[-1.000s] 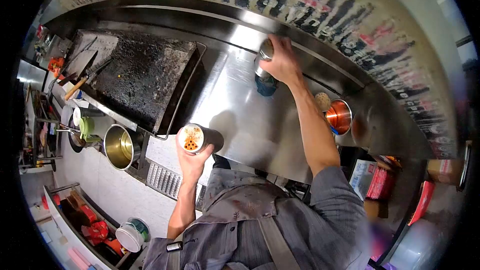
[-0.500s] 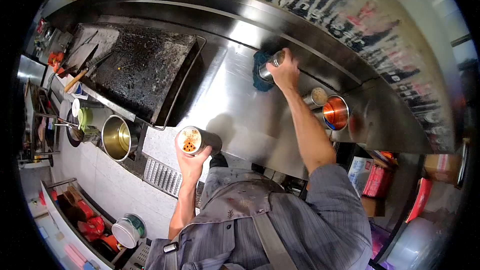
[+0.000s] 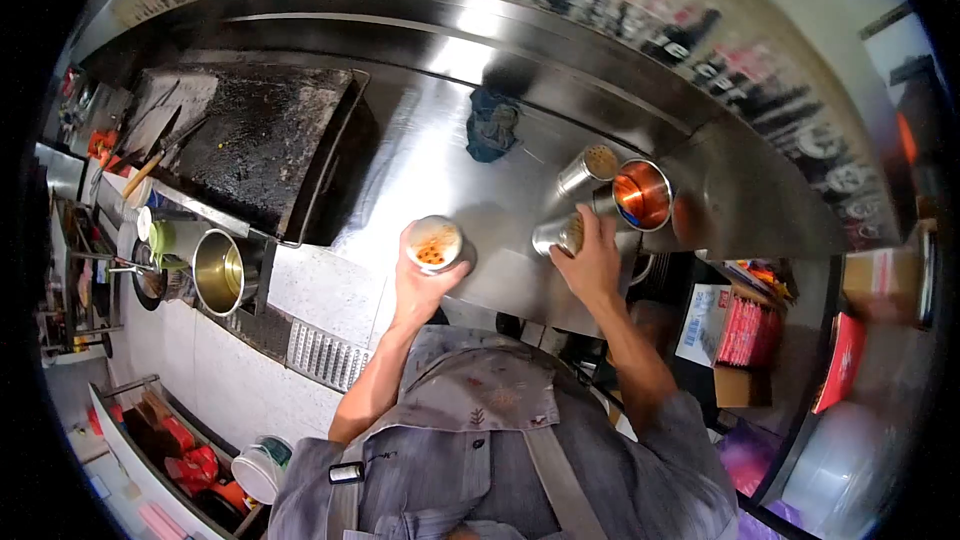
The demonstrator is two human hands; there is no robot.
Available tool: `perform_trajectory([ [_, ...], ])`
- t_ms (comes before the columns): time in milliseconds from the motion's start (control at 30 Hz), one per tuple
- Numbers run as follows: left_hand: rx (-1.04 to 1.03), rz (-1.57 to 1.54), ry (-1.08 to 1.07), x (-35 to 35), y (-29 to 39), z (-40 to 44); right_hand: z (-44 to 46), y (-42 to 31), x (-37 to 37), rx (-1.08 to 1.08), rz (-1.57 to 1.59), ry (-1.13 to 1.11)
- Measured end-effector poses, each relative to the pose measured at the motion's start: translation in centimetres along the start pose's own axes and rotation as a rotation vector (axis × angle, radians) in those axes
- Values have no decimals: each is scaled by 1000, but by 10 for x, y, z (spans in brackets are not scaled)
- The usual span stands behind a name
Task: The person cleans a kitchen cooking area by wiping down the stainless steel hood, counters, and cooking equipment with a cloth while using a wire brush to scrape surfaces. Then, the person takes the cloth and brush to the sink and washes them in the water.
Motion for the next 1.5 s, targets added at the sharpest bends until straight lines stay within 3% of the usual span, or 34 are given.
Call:
perform_trajectory([
  [100,-37,73,-106,-51,-9,12,-26,42,16,-84,-82,125],
  [200,-223,272,-257,-107,-13,19,-40,73,14,-128,-105,207],
  [300,-246,289,-334,-157,-17,21,-47,94,7,-203,-25,171],
  [500,-146,165,-474,-207,-53,37,-60,89,27,-152,12,209],
  [633,-155,284,-500,-213,-68,41,-87,52,61,1,-41,234],
  [767,-334,369,-411,-189,-84,40,-69,-24,49,274,100,156],
  [867,-246,286,-386,-146,-104,43,-1,-71,-4,412,291,145],
  [933,-184,298,-292,-104,-100,42,62,-90,-48,386,226,115],
  [1033,-105,379,-16,-40,-76,43,161,-78,-120,224,137,148],
  [1100,-101,391,55,-1,-72,51,210,-56,-160,147,76,152],
  [1200,-102,431,161,47,-67,60,242,-27,-218,40,21,98],
  [1333,-93,434,232,91,-72,72,266,-54,-271,47,-40,191],
  [1500,-38,438,246,105,-70,66,279,-129,-309,448,0,132],
])
Point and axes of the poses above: each hand's wrist, its own z-axis towards the middle knuckle, its own x-axis out of the back of the hand, y = z × x, the point moved 2 cm from there along z, towards the middle knuckle, and after that the axes turned 3 degrees about x, right-handed, at the moved point
